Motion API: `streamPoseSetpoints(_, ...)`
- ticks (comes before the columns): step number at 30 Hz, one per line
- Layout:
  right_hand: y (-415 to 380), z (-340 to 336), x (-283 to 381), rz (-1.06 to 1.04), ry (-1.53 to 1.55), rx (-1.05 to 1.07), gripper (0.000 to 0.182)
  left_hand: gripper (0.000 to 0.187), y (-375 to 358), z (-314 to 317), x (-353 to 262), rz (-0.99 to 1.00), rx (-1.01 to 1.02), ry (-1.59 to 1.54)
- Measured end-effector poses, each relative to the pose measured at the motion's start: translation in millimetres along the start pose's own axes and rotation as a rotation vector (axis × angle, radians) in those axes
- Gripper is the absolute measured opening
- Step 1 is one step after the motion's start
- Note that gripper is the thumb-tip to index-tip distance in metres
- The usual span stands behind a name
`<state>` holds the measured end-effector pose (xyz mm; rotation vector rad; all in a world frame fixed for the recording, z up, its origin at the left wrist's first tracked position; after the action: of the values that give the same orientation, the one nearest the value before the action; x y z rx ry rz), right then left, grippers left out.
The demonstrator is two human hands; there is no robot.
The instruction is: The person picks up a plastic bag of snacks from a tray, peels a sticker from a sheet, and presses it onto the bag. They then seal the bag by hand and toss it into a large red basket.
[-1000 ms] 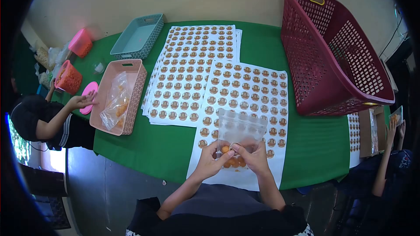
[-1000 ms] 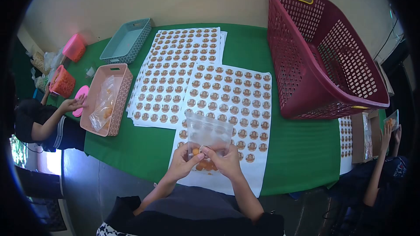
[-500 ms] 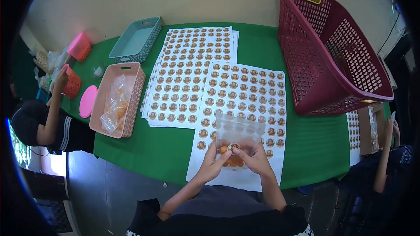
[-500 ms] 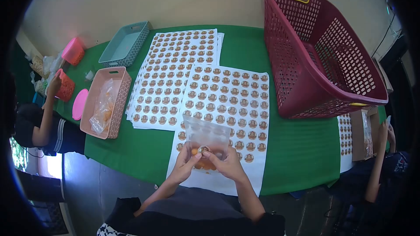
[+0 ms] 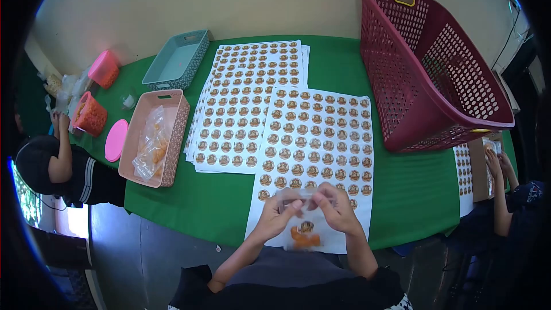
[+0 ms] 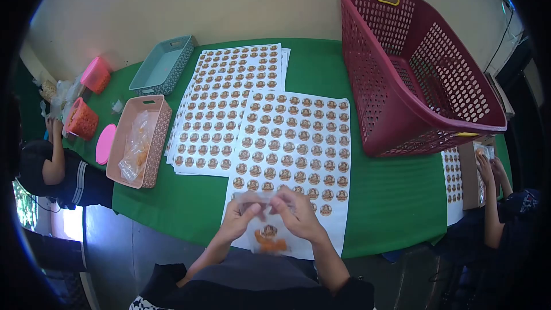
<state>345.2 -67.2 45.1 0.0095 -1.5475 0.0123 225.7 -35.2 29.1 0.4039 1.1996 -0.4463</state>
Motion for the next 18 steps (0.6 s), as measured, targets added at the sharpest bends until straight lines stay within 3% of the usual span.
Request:
streamPoseSetpoints(1, 1.4, 1.1, -1.2, 0.003, 0.003, -0.001, 0.019, 0.02, -0.9, 1.4, -4.3, -0.004, 0.0, 0.001)
streamPoseSetpoints(3, 3.4, -16.3, -9.7, -0.01, 0.334, -0.293, 0.018, 0.016, -5.3, 6.5, 3.4, -0.356, 0.086, 0.24)
streamPoseSetpoints(5, 5.2, -16.7, -18.9, 0.002, 0.442, -0.305, 0.014, 0.022, -5.3, 1.5, 15.4, -0.419, 0.178, 0.335)
streamPoseSetpoints(7, 4.6, -5.5, -14.5, -0.064, 0.304, -0.273, 0.021, 0.019, -3.5, -11.9, 9.9, -0.196, -0.196, 0.069)
streamPoseSetpoints(9, -0.6, 5.9, -20.2, 0.009, 0.257, -0.178, 0.028, 0.019, 0.3, -23.9, 13.0, -0.079, -0.29, 0.151)
streamPoseSetpoints(11, -5.9, 20.4, -28.5, 0.157, 0.166, 0.009, 0.043, 0.02, -0.7, -35.9, 15.2, 0.019, -0.486, -0.153)
streamPoseSetpoints(13, -5.0, 12.8, -27.0, 0.19, 0.167, -0.022, 0.036, 0.027, -0.6, -37.6, 17.0, 0.032, -0.415, -0.083)
streamPoseSetpoints(16, -1.2, -22.5, -23.4, 0.227, 0.143, -0.185, 0.029, 0.032, 0.0, -45.0, 9.1, 0.184, -0.466, -0.243)
streamPoseSetpoints(17, -1.9, -32.5, -19.6, 0.213, 0.128, -0.2, 0.029, 0.032, 1.3, -49.6, 7.9, 0.193, -0.447, -0.258)
streamPoseSetpoints(18, -4.9, -42.6, -11.2, 0.093, 0.199, -0.23, 0.027, 0.032, -1.6, -61.5, 8.1, 0.192, -0.557, -0.219)
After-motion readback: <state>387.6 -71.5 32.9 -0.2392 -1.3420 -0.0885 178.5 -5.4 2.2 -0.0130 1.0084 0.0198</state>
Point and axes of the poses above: each hand's wrist, its own y-axis towards the middle knuckle, its own z-axis out of the palm, x = y × z, the point moved 6 cm from there along y, towards the middle knuckle, and after that the axes turned 1 degree about z, right-handed, at the moved point
